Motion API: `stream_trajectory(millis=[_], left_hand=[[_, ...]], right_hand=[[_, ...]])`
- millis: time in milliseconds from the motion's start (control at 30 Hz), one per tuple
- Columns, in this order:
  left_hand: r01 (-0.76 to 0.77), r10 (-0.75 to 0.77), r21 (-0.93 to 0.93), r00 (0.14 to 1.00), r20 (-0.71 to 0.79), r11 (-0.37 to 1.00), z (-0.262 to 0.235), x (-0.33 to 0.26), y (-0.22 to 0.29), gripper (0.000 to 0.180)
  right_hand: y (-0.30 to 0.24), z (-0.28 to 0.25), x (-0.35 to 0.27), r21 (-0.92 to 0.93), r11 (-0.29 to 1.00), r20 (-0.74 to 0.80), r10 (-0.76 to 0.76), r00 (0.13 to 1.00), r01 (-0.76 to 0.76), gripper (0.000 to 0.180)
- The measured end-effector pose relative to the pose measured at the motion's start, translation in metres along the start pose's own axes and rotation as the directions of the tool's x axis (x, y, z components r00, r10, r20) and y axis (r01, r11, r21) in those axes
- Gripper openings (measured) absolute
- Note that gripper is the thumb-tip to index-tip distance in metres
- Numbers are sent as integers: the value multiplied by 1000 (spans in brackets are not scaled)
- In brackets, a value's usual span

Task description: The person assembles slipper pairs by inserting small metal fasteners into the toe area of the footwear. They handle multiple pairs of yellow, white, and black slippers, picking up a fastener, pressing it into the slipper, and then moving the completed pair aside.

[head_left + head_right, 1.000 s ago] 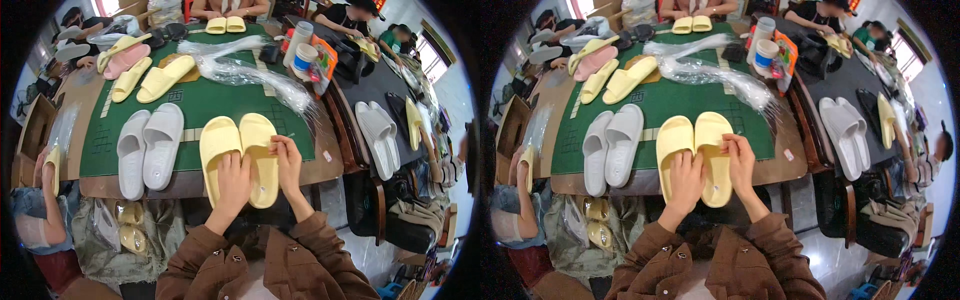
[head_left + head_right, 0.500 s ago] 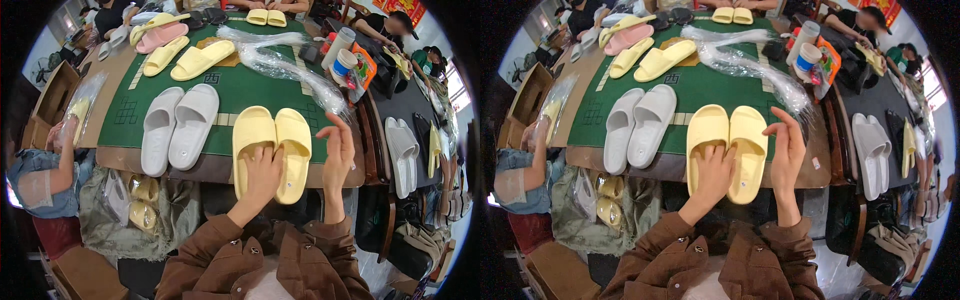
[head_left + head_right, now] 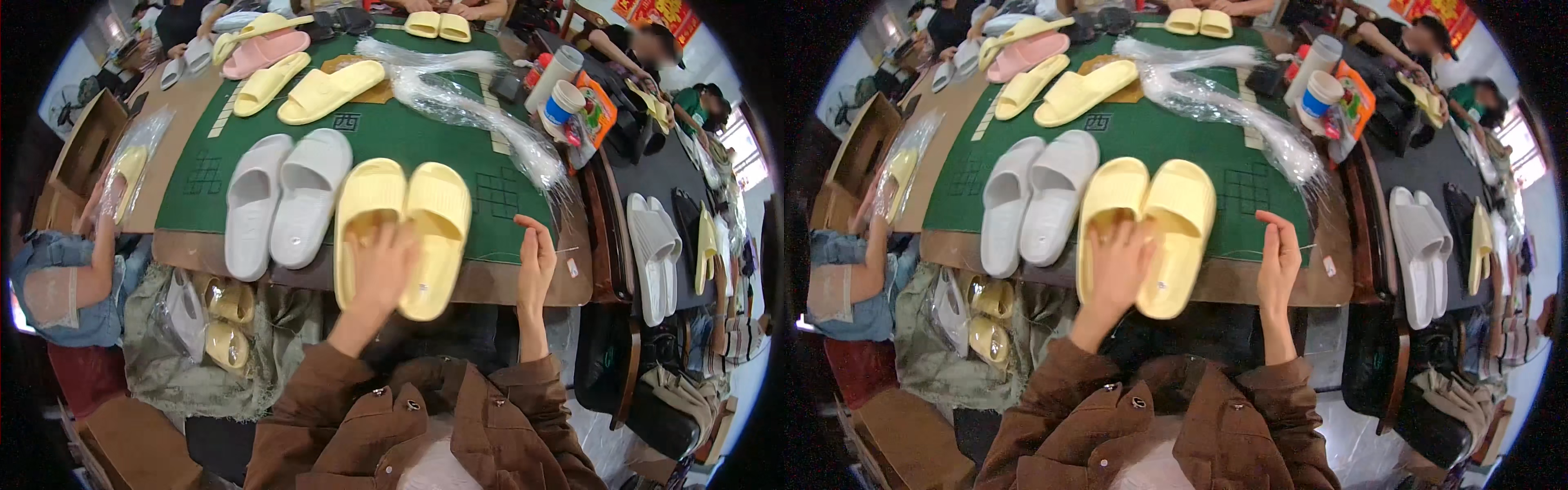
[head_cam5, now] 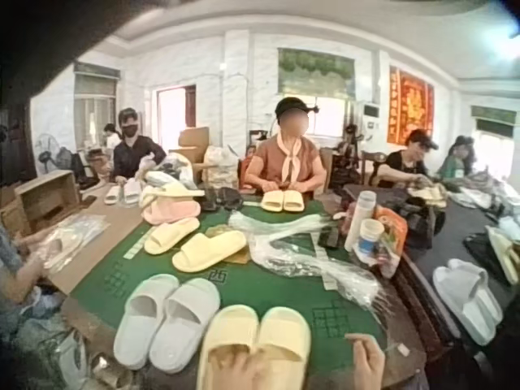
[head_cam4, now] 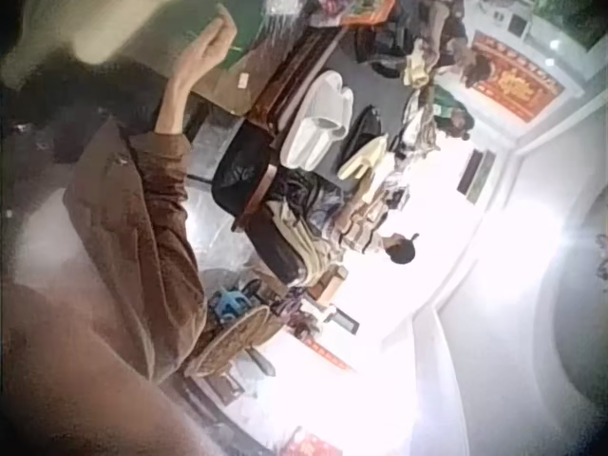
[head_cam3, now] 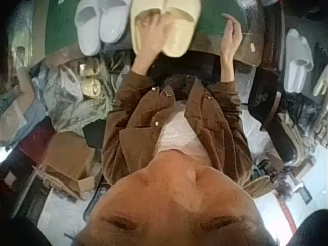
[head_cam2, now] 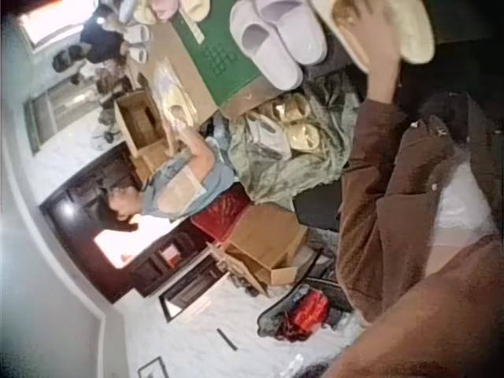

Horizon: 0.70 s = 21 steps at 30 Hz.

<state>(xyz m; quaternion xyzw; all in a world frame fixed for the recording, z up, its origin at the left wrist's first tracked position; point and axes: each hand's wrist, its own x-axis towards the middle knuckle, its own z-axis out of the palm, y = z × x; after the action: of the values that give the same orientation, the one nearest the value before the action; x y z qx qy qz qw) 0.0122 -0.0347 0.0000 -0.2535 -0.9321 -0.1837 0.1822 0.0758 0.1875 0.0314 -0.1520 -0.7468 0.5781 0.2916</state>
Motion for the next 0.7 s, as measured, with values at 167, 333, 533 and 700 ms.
stream_trajectory(millis=[167, 333, 533, 700], left_hand=[[22, -31, 123, 997, 65, 992, -13, 10, -68, 36], [103, -102, 24, 995, -10, 994, -8, 29, -181, 34], [276, -275, 29, 961, -21, 961, -34, 49, -279, 37], [224, -218, 196, 974, -53, 955, -55, 33, -433, 39]], right_hand=[[-2, -24, -7, -50, 995, 2, 83, 997, -83, 24], [7, -45, -5, -120, 993, -77, 4, 997, -13, 22], [-11, -93, -5, -110, 994, -222, -37, 974, 12, 22], [-47, -163, 8, -321, 942, -351, -216, 911, 99, 22]])
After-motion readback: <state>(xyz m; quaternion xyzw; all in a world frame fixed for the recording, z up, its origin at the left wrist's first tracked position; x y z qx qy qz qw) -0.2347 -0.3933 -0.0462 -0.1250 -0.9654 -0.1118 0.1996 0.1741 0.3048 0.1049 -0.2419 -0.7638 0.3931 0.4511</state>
